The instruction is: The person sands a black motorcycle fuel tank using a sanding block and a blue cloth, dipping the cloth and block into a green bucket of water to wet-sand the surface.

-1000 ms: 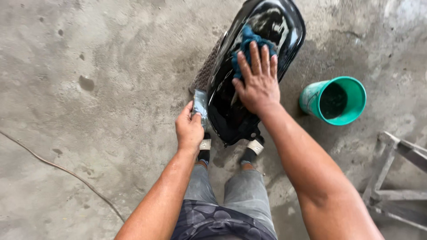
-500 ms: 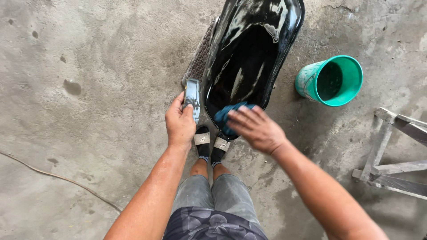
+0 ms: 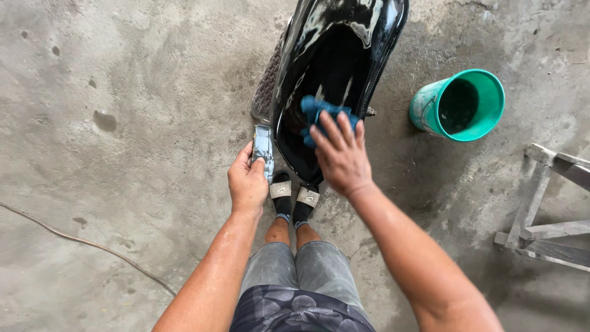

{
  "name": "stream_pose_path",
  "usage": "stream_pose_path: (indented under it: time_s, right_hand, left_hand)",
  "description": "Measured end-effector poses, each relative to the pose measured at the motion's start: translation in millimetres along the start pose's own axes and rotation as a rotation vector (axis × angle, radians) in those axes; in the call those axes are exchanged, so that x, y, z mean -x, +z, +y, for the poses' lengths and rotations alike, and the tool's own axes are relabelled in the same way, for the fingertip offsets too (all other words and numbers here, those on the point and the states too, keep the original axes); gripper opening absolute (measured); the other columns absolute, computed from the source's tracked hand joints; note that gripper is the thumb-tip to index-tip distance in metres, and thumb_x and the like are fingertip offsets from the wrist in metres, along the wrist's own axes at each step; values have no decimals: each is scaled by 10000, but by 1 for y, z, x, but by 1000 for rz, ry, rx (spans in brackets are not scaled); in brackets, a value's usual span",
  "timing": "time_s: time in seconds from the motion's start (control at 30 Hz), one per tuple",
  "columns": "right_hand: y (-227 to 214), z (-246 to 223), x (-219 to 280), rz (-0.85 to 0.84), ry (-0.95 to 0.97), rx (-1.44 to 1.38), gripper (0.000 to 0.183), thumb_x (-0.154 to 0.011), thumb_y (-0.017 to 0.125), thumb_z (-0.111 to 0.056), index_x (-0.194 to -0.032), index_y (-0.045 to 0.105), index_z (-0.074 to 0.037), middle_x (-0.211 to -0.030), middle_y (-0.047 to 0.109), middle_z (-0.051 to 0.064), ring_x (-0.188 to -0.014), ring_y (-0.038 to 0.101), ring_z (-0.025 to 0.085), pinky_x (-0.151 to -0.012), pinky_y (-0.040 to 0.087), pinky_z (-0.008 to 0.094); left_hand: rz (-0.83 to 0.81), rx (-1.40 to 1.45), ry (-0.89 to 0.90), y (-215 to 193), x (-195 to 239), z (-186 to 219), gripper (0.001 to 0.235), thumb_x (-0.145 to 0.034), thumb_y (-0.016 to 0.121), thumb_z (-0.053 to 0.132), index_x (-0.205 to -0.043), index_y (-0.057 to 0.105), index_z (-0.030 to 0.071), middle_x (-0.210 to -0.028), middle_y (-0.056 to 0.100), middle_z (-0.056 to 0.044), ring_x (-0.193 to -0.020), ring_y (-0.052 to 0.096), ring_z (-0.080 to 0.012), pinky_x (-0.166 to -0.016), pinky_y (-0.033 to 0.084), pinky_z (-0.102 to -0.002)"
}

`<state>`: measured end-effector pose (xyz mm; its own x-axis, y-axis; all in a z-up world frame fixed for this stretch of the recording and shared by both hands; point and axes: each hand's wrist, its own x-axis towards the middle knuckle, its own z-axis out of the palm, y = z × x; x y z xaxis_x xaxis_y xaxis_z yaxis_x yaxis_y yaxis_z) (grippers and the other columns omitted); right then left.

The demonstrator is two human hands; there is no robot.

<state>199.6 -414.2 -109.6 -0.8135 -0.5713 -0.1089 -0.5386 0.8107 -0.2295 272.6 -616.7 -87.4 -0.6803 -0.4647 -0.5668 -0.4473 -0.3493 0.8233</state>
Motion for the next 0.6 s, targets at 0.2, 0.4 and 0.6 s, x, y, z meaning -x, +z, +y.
stream_pose_path:
  time_s: [0.2,0.4,0.6]
  right_hand:
    - [34,-33,68,-93,-147,72,677,-869,541,-121,-1534,493,-237,-1682,283,27,-1552,212,289,-1251,101,529]
    - [30,-37,79,-165,-279,-103,510,-926,533,-143,-1437,541,-145,-1665,325,30,-1551,262,270,-1262,207,529]
    - [-3,10,45,-73,-422,145,562,-895,525,-19,-1421,595,-206,-1631,357,34,-1508,310,279,-1233,238,477]
  left_hand:
    - [-15,19,40,0,7,-2,443,-965,513,-63,-1401,583,-29,-1067,716,-54,-825,640,-56,-705,518,-214]
    - [-25,16,74,4,27,-4,450,-956,515,-67,-1398,583,-23,-1080,721,-49,-864,660,-55,-739,534,-212]
    - [-17,23,40,-1,40,6,448,-960,526,-57,-1401,594,-17,-1077,721,-65,-841,651,-62,-722,528,-220]
